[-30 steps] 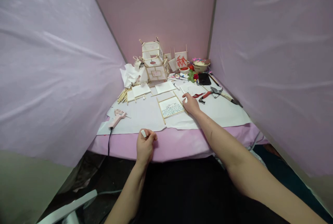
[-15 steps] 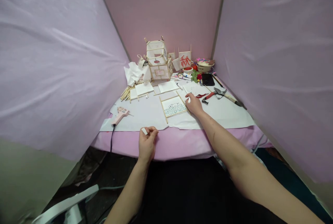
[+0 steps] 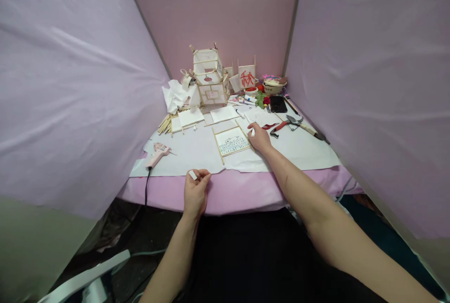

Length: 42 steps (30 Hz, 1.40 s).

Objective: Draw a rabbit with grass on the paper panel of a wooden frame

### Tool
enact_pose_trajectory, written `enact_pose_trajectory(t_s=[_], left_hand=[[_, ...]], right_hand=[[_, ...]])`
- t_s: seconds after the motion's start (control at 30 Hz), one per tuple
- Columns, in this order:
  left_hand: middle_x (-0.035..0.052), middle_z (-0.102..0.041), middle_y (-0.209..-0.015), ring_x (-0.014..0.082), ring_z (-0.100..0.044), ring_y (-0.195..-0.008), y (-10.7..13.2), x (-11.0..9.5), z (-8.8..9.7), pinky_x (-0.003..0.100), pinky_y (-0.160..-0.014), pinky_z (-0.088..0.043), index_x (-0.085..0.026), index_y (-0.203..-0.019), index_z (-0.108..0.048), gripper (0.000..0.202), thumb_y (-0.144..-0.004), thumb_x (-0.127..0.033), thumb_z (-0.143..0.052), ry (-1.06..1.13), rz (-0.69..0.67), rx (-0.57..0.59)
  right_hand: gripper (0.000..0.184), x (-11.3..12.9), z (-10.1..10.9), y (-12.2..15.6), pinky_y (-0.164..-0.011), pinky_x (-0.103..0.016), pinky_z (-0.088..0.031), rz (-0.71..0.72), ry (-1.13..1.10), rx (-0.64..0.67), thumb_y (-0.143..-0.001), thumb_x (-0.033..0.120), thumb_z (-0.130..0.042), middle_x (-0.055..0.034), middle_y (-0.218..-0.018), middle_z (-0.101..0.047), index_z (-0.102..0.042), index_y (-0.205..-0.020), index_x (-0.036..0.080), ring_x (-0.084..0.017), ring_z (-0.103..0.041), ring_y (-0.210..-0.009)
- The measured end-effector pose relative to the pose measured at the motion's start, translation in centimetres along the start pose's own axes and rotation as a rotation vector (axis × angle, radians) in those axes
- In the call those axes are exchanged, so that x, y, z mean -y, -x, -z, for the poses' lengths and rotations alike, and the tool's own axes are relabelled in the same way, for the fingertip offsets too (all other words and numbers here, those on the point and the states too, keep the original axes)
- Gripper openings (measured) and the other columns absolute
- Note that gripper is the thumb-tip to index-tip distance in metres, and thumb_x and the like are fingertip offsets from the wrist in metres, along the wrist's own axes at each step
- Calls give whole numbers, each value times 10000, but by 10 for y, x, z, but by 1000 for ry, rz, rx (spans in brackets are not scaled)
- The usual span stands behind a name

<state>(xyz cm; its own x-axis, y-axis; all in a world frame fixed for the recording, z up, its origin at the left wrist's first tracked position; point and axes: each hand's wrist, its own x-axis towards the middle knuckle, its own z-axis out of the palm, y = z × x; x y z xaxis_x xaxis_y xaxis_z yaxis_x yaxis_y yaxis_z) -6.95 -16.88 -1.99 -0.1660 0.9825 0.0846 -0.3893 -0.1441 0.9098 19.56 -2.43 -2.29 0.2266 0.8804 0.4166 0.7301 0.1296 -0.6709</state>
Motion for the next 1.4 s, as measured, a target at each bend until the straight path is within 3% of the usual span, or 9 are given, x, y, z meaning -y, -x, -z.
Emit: enact_pose_trajectory(t_s=[0.07, 0.2, 0.3, 0.47, 0.83, 1.17, 1.4], left_hand=[[-58, -631, -774, 64, -568, -632, 2, -2, -1, 176, -635, -431, -219, -810, -403, 438, -697, -212, -826, 9, 4, 10], [-102, -537, -617, 28, -346, -401, 6, -3, 0, 151, -412, -237, -224, -799, -396, 477, -754, -352, -854, 24, 34, 51], [-129, -393, -464, 52, -297, -369, 9, -3, 0, 155, -381, -197, -232, -788, -402, 504, -782, -488, -837, 44, 44, 80], [-126, -280, -463, 43, -200, -377, 12, -9, -4, 166, -389, -170, -220, -719, -359, 545, -851, -583, -743, 118, 27, 73], [-93, -250, -506, 64, -203, -413, 8, -12, -2, 193, -430, -179, -208, -708, -429, 515, -884, -650, -626, 225, 38, 56], [-48, -498, -595, 80, -432, -508, 8, -11, -7, 179, -487, -347, -202, -788, -529, 430, -818, -555, -774, 120, 18, 32], [-55, -518, -605, 80, -451, -519, 8, -8, -4, 169, -502, -373, -207, -888, -578, 361, -826, -497, -783, 55, 6, 33]], right_hand=[[234, 0, 0, 0, -669, -327, -397, -3, 4, 4, -823, 211, -535, -38, -779, -693, -647, -1027, 233, -237, -572, -650], [231, 0, 1, 1, -664, -325, -390, -1, 11, 5, -827, 216, -533, -37, -785, -695, -646, -1028, 231, -231, -557, -631], [230, 0, 1, 1, -672, -325, -396, 4, 13, 3, -829, 220, -535, -38, -810, -705, -643, -1032, 233, -229, -562, -637], [229, -1, 1, 1, -685, -330, -416, 12, 13, 0, -826, 221, -533, -46, -842, -718, -644, -1025, 237, -237, -580, -665], [225, 1, 2, 1, -715, -341, -441, 6, 10, 4, -836, 223, -525, -54, -850, -721, -648, -1024, 237, -249, -600, -698], [221, 2, 3, 1, -725, -347, -450, 1, -1, 7, -826, 223, -542, -55, -842, -719, -647, -1020, 232, -255, -607, -715], [228, 2, 3, 1, -738, -350, -459, 4, -14, 6, -823, 221, -532, -54, -841, -719, -647, -1019, 238, -264, -626, -754]])
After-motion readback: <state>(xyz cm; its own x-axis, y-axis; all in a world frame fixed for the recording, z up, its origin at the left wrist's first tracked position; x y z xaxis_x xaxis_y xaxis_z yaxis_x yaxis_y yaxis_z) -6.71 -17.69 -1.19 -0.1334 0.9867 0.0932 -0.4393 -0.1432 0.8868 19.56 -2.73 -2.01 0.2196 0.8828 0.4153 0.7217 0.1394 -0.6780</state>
